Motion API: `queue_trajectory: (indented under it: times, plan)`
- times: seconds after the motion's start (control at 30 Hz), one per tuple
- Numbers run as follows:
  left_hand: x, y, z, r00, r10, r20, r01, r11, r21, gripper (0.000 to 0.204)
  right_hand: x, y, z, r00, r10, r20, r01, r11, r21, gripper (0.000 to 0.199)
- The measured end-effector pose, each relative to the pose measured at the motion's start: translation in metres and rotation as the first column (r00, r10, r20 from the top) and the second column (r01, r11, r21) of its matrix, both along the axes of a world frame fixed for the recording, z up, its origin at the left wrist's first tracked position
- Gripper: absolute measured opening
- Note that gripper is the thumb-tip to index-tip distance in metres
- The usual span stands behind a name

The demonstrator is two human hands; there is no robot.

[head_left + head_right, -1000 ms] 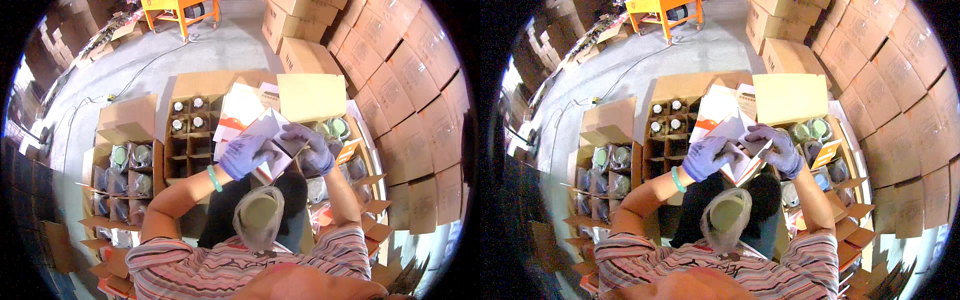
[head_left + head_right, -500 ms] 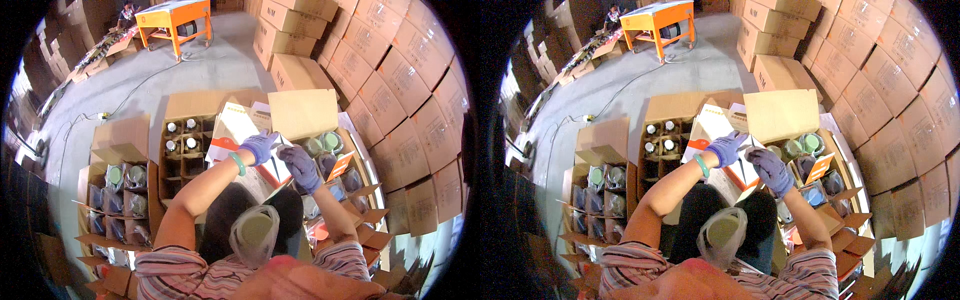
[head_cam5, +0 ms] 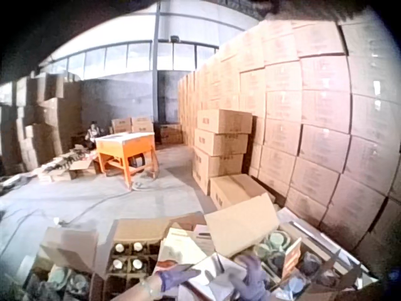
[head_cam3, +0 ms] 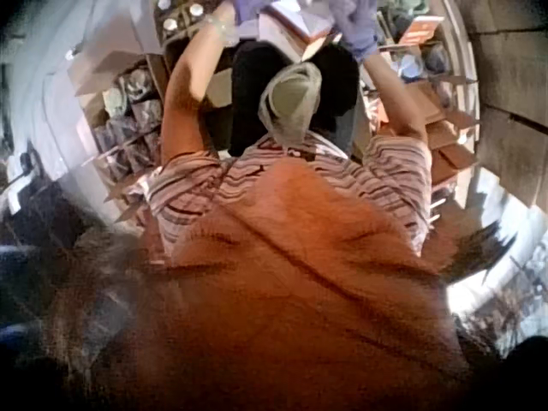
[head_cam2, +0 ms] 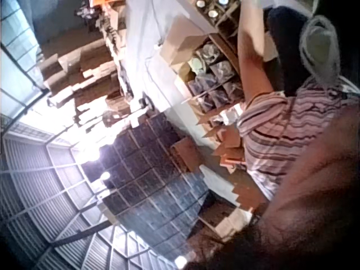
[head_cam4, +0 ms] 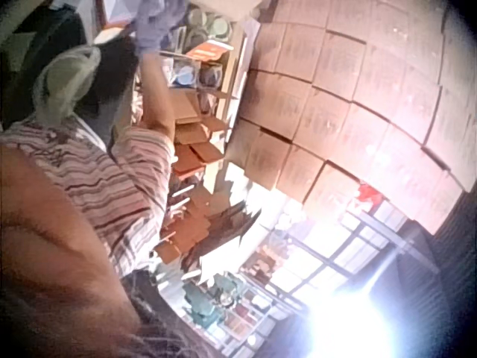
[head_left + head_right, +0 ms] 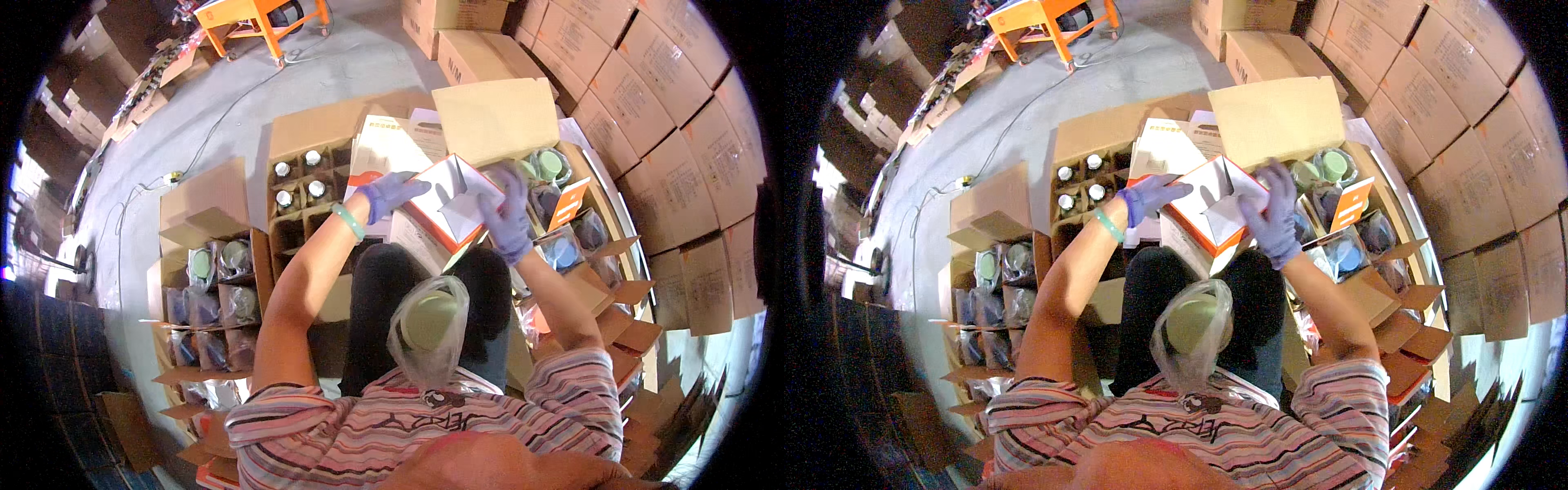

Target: The person places plastic bottles into a plastic bag, puts the bag into a cardboard box, and then repeats the process by handling a lid and another bottle.

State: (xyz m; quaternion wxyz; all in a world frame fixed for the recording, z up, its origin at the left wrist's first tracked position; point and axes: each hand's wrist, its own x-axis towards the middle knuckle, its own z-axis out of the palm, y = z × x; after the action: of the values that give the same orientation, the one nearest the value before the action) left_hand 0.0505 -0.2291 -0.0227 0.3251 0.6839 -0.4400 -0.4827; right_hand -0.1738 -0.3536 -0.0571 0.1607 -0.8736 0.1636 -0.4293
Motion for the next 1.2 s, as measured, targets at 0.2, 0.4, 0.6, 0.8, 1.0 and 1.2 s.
queue_trajectory:
  times: [0.2,0.4,0.6,0.8,1.0,1.2]
  plan:
    - [-0.008,0.032,-0.034,0.877,0.407,-0.257,-0.449,0.884,-0.133,0.036,-0.002,0.025,0.015,0.991,0.129,-0.026,-0.069,0.674,0.736,0.068]
    - [-0.055,0.089,0.075,0.885,0.411,-0.218,-0.458,0.691,-0.559,0.037,-0.016,0.068,0.09,0.976,0.059,0.211,-0.167,0.82,0.547,0.07]
    - [-0.029,0.105,0.083,0.972,-0.134,-0.192,-0.167,0.173,-0.971,0.067,-0.038,0.04,0.109,0.47,0.248,0.847,-0.87,0.292,0.397,0.058]
    - [0.016,0.052,0.005,0.931,0.356,0.083,-0.066,0.387,-0.92,0.067,0.018,0.022,0.084,0.629,0.157,0.761,-0.755,0.355,0.551,0.067]
    - [0.003,0.043,-0.031,0.904,0.332,0.27,-0.058,0.721,-0.691,0.1,0.016,0.018,0.044,0.916,0.2,0.349,-0.364,0.782,0.507,0.108]
    - [0.013,0.049,-0.081,0.902,0.343,0.261,-0.04,0.67,-0.742,0.102,0.019,-0.008,-0.025,0.972,0.047,0.23,-0.151,0.876,0.459,0.12]
